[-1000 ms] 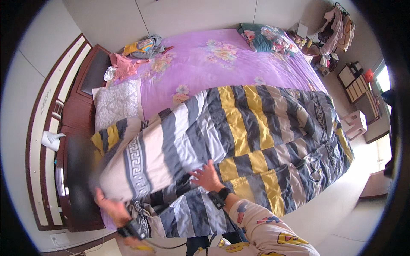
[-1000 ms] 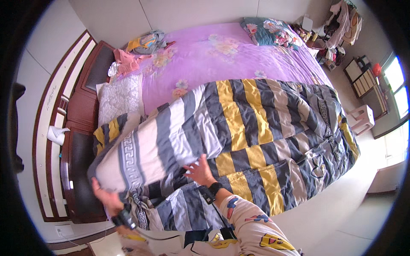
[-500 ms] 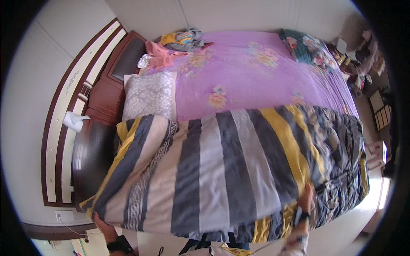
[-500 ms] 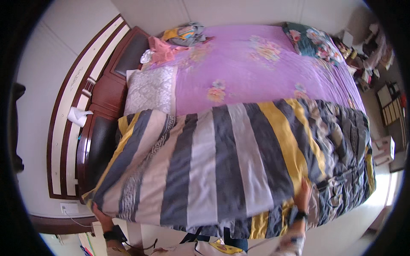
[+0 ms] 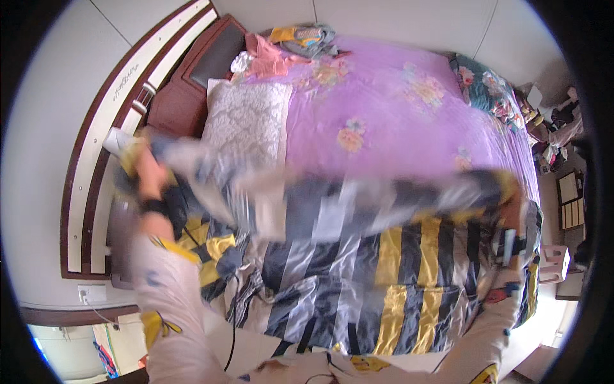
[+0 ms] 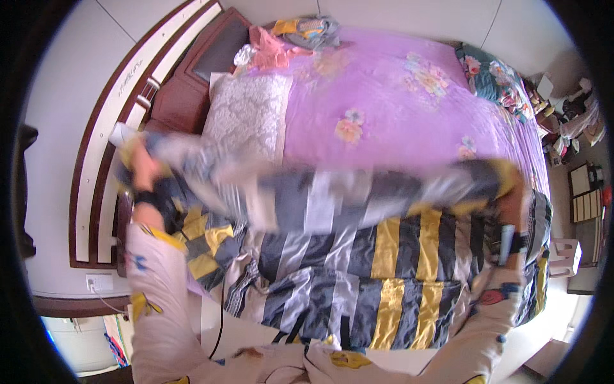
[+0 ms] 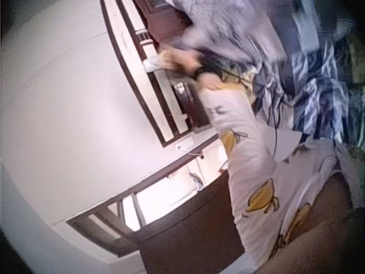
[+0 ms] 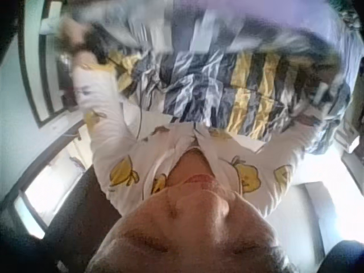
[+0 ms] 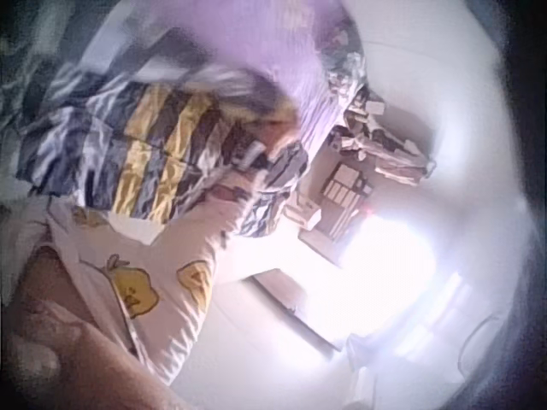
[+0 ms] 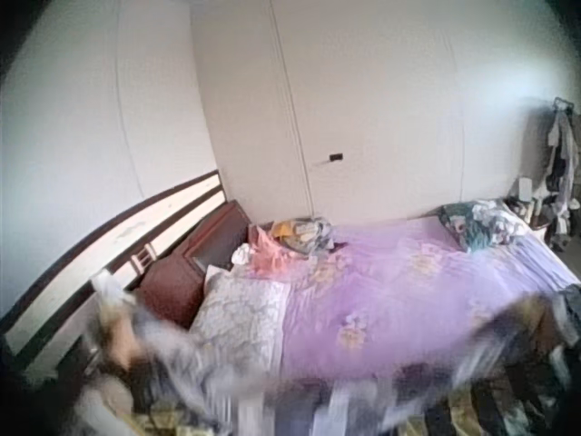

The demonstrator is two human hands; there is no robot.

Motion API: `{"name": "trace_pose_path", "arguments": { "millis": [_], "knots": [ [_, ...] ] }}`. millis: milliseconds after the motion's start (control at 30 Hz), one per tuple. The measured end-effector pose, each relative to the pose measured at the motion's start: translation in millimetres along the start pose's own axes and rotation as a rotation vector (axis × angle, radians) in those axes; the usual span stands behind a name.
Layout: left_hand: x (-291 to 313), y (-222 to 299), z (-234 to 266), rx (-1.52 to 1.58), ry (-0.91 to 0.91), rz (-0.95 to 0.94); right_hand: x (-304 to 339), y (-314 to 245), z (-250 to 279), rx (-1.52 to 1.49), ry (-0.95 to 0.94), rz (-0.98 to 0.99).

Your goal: The person tidies a bedroom by picking up a towel and a cup from the bed, placing them on the headboard, and hanging the towel on a clothes rack. They then fold a striped blanket on the bed and place a pair of socks into a drawer.

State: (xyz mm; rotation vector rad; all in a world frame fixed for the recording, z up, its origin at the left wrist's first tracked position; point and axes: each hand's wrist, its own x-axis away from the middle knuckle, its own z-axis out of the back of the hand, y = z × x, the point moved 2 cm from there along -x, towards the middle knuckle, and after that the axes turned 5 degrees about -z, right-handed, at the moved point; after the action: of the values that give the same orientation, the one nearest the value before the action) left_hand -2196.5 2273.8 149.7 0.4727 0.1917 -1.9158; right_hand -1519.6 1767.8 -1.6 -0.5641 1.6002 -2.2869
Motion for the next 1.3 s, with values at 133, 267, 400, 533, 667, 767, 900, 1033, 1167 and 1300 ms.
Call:
{"name": "trace_pose_path", "arguments": {
  "millis": [133,267,400,533,667,767,900,1033,1167,1300],
  "knots": [
    [-133,25,113,1.432,0.550,0.301,-38,-99,50,-0.451,0.039,0.176],
    [-141,7,44,1.527,0.456,0.272,-50,-62,40,-0.310,-0.039,0.185],
    [-60,-52,-159,1.441,0.343,0.595,-52,82,-46,-0.168,-0.088,-0.043],
    [61,-92,-298,0.445,-0.004,0.415,1,219,-155,-0.008,0.113,-0.409],
    [127,-114,-331,0.717,0.094,1.109,49,246,-164,-0.175,0.116,-0.310],
    [116,-139,-308,0.789,0.313,0.879,48,236,-130,-0.343,-0.121,-0.393],
    [148,-177,-322,0.757,0.238,0.906,71,282,-133,-0.252,0.088,-0.481],
    [202,-192,-370,0.548,-0.250,1.059,77,318,-157,-0.113,0.214,-0.579],
    [202,-170,-372,-0.024,-0.195,0.523,108,287,-135,-0.281,-0.011,-0.717],
    [217,-84,-354,-0.051,0.025,0.140,178,257,-85,-0.304,-0.101,-0.788]
  ]
}}
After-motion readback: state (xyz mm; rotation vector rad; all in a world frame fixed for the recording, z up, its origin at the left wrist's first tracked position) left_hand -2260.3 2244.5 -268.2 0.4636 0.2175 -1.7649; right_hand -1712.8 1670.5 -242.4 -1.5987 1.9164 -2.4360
